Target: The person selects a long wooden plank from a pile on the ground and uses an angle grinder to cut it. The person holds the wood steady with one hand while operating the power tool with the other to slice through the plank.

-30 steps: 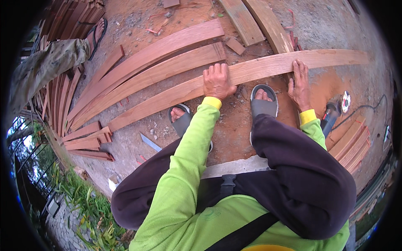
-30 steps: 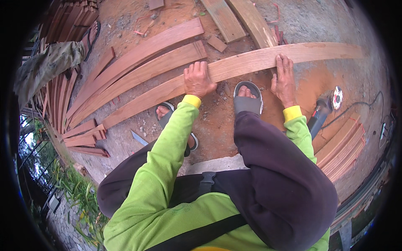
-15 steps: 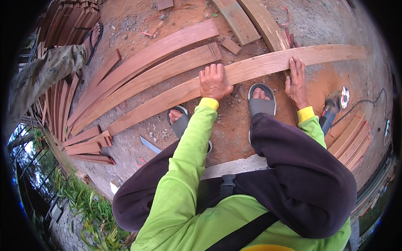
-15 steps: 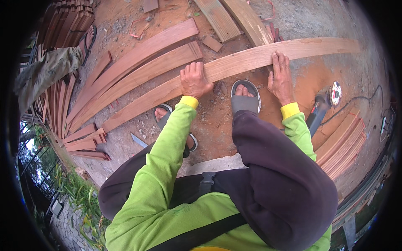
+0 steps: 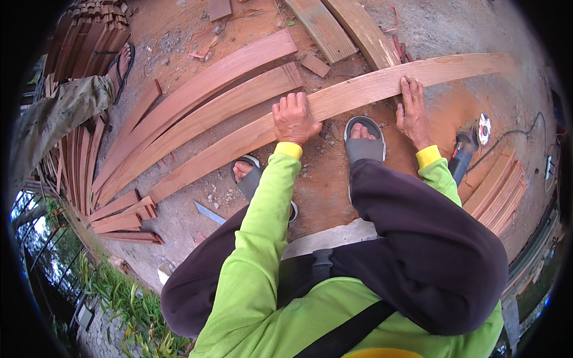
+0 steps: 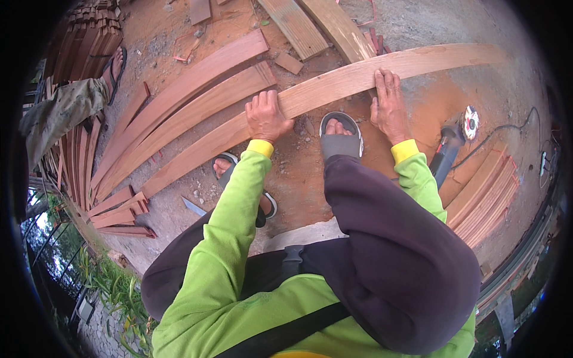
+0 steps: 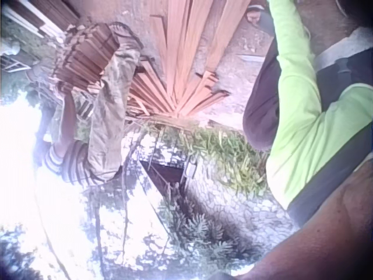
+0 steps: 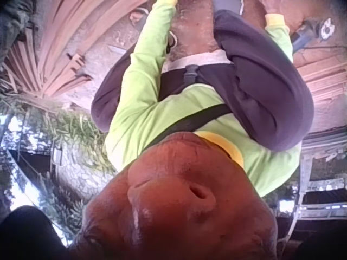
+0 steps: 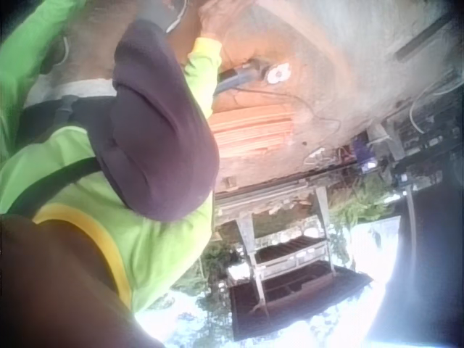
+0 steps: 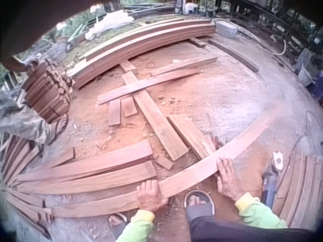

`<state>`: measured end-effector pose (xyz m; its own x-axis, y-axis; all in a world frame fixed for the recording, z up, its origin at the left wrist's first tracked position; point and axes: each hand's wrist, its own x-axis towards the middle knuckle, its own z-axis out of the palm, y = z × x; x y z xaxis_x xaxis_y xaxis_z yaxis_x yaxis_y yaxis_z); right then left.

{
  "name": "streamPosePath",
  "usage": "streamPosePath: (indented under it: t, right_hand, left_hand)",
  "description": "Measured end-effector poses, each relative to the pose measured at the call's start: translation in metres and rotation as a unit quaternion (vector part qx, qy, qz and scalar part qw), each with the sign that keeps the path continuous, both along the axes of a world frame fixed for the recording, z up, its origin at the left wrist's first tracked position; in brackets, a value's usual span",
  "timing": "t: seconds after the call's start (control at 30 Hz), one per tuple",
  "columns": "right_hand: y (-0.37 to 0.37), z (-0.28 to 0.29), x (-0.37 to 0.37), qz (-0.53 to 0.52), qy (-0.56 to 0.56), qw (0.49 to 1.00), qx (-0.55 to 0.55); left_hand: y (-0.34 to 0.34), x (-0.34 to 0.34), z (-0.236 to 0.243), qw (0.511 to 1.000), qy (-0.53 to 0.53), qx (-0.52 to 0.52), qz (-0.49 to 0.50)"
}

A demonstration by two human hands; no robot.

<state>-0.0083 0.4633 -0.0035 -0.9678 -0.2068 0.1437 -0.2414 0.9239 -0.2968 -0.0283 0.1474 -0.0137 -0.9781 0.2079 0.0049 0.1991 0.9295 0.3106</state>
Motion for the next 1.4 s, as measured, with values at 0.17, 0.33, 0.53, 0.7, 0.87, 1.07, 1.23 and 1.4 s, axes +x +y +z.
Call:
streamPosePath:
  t: [0.17,0.33,0.53,0.7,0.87,1.07,1.23,1.4]
  right_hand:
    - [-0.003,0.001,-0.001,-0.004,-0.004,1.000,-0.005]
    - [-0.006,0.008,-0.002,-0.009,-0.003,1.000,-0.005]
    - [-0.007,0.012,-0.002,-0.012,-0.002,1.000,-0.007]
    - [-0.008,0.009,-0.001,-0.016,-0.003,1.000,-0.002]
    - [-0.006,0.006,0.000,-0.013,0.002,1.000,-0.002]
    - [-0.006,0.006,0.000,-0.011,0.000,1.000,-0.008]
    - [-0.005,0.000,0.002,-0.015,-0.015,0.999,-0.027]
    - [-0.005,0.003,0.001,-0.015,-0.022,0.999,-0.043]
  left_hand:
    - [0.000,0.000,0.000,1.000,0.002,-0.013,0.004]
    - [0.001,0.000,0.002,1.000,0.000,-0.019,0.002]
    - [0.001,0.000,-0.002,1.000,0.015,-0.015,-0.001]
    - [-0.001,0.001,-0.004,1.000,0.015,-0.017,-0.003]
    - [0.000,0.001,-0.003,1.000,0.015,-0.016,-0.007]
    - [0.001,0.000,-0.004,1.000,0.018,-0.016,-0.003]
    - [0.001,0.001,-0.004,1.000,0.013,-0.019,0.001]
    - [0.000,0.000,-0.003,1.000,0.019,-0.012,-0.003]
